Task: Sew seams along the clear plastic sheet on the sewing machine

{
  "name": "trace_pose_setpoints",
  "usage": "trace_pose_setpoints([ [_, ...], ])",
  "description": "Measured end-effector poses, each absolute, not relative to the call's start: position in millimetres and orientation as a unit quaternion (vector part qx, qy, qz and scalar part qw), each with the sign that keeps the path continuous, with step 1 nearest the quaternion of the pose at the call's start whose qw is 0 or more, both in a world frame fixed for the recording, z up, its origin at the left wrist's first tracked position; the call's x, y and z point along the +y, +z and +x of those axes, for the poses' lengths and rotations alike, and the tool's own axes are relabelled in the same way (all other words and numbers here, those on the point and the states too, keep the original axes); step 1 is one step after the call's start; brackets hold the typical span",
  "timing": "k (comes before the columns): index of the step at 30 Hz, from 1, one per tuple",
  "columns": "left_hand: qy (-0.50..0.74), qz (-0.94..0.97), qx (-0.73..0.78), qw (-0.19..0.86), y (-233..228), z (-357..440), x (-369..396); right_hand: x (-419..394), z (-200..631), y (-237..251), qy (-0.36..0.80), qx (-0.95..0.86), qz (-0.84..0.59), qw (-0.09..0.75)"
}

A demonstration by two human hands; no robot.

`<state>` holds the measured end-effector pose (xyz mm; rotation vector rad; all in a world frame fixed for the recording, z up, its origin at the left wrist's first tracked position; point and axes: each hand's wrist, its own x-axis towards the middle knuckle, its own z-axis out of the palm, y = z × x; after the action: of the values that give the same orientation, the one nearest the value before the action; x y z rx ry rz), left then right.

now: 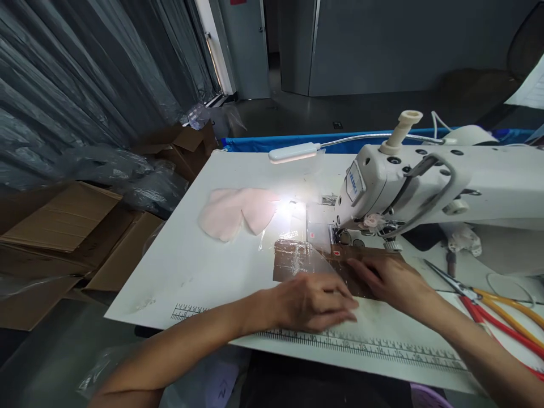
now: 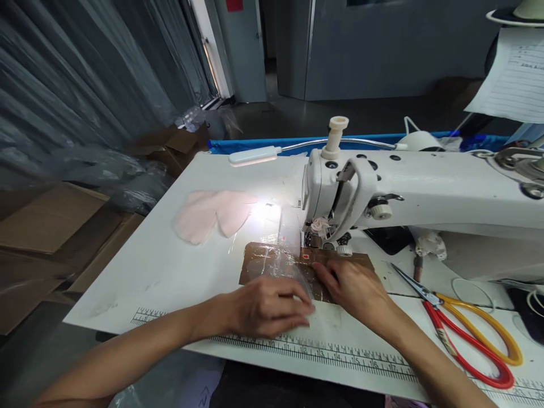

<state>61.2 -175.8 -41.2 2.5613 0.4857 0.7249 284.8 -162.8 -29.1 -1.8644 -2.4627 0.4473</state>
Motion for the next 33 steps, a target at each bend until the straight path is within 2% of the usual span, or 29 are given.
trace_pose_setpoints([
  [2,0.276,0.917,0.237,0.164,-36.6,55.7,-152.2,-171.5,308.1,-29.5,0.086,-0.760,-0.644,-0.008],
  [4,0.238,0.923,0.282,0.112,-33.0,52.0,-128.5,-177.4,327.0,-27.9,-0.007,-0.762,-0.647,-0.011],
  [6,0.179,0.937,0.291,0.075,-31.3,50.4,-111.7,-179.3,334.9,-26.3,-0.060,-0.768,-0.637,0.022],
  [7,0.148,0.942,0.297,0.054,-31.2,50.0,-107.3,-179.4,334.0,-26.3,-0.051,-0.776,-0.627,0.052],
  [12,0.072,0.942,0.324,-0.057,-35.6,42.4,-117.8,-185.1,295.9,-35.7,0.101,-0.848,-0.479,0.203],
  [14,0.087,0.943,0.314,-0.065,-37.6,36.2,-126.7,-191.6,278.6,-38.8,0.133,-0.884,-0.400,0.203],
  [17,0.147,0.938,0.311,-0.036,-39.4,29.6,-133.8,-199.2,265.5,-37.0,0.184,-0.916,-0.323,0.147],
  [20,0.242,0.918,0.314,0.012,-40.1,31.0,-134.2,-195.9,268.0,-30.7,0.217,-0.896,-0.351,0.162],
  [23,0.315,0.898,0.305,0.040,-40.6,38.8,-134.3,-180.9,272.3,-28.3,0.314,-0.799,-0.468,0.208],
  [26,0.312,0.905,0.288,0.026,-41.7,45.3,-137.2,-163.8,266.8,-31.8,0.508,-0.651,-0.514,0.232],
  [28,0.275,0.922,0.272,0.005,-41.4,45.3,-138.8,-156.8,259.2,-35.2,0.557,-0.601,-0.525,0.230],
  [30,0.240,0.932,0.271,-0.007,-38.6,41.5,-137.5,-156.0,252.6,-38.1,0.493,-0.630,-0.561,0.212],
  [33,0.218,0.923,0.317,-0.010,-30.4,35.6,-127.8,-164.7,250.0,-41.9,0.284,-0.729,-0.591,0.199],
])
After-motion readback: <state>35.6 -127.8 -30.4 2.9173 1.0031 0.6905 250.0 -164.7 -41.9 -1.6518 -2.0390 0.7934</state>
